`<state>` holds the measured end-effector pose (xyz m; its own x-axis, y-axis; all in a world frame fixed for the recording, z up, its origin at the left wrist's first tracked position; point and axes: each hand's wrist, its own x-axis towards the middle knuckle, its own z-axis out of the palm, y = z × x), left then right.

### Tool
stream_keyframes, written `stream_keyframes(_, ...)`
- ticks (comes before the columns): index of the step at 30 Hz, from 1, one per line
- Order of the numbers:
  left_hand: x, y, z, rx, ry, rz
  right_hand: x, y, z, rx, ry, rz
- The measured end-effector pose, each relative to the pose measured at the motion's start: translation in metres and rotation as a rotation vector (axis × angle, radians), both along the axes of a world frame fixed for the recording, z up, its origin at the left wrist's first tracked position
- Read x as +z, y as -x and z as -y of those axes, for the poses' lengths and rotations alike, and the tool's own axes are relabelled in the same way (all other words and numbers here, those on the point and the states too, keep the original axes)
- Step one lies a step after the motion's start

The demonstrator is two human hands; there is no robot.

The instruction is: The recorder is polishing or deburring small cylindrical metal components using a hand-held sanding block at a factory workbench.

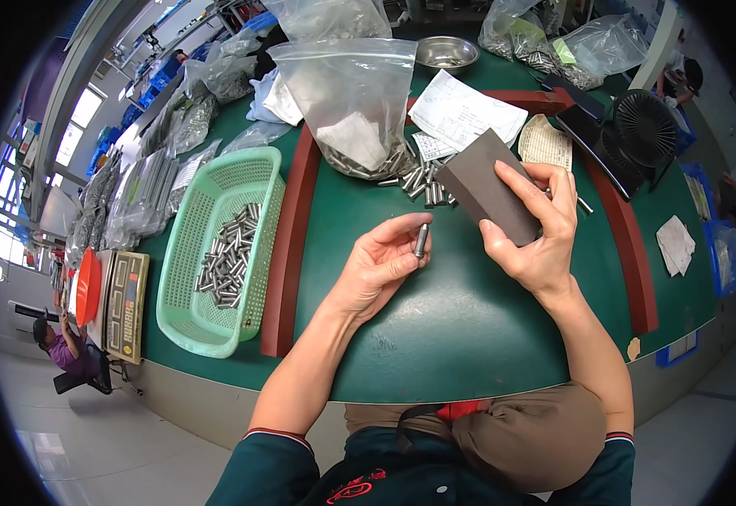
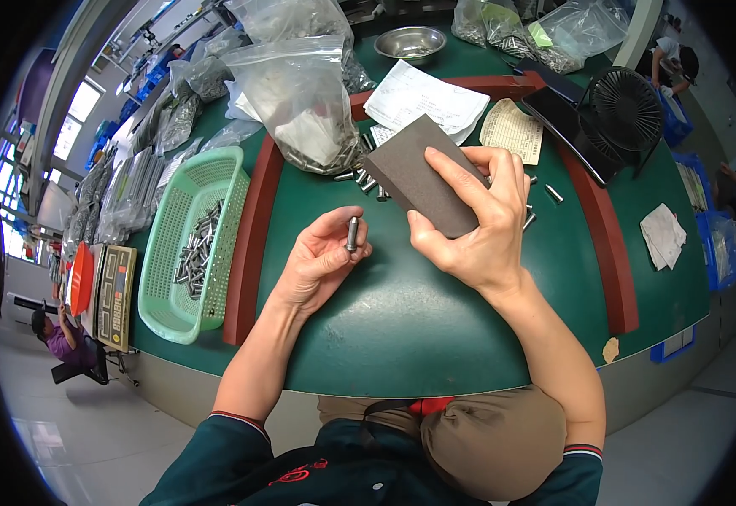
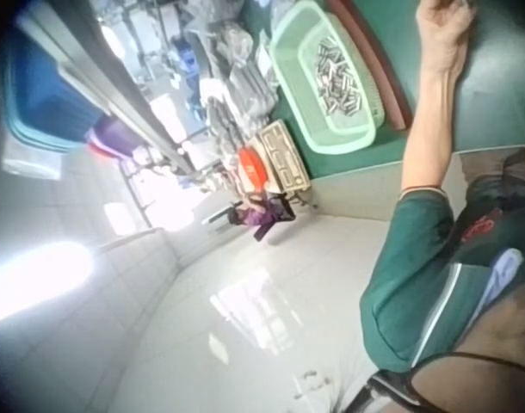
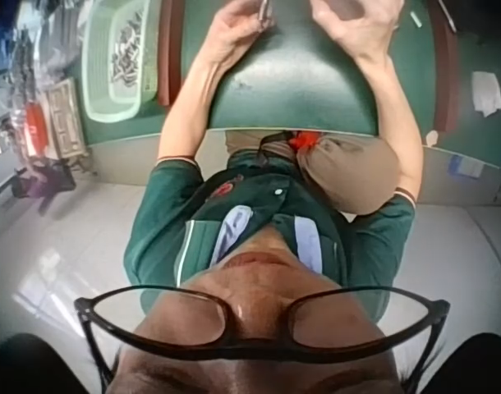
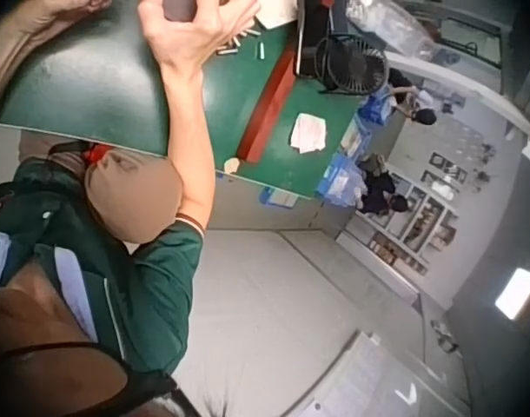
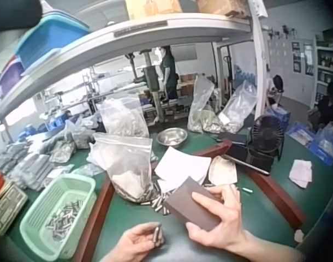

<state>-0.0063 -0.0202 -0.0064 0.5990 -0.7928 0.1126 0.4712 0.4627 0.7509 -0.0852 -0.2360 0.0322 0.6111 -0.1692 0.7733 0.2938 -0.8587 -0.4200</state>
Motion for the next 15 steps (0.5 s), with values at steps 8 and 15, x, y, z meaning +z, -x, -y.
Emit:
stream_keyframes(8, 0.0014, 0.0004, 0.0008, 0.017, -0.020, -0.005, 0.0013, 0.0008, 0.0001, -0.003, 0.004, -0.010)
stream_keyframes(15, -0.0039, -0.0012, -0.0044, 0.082, -0.024, -0.033, 0.0038, 0.0021, -0.0071, 0.135, 0.113, 0.034)
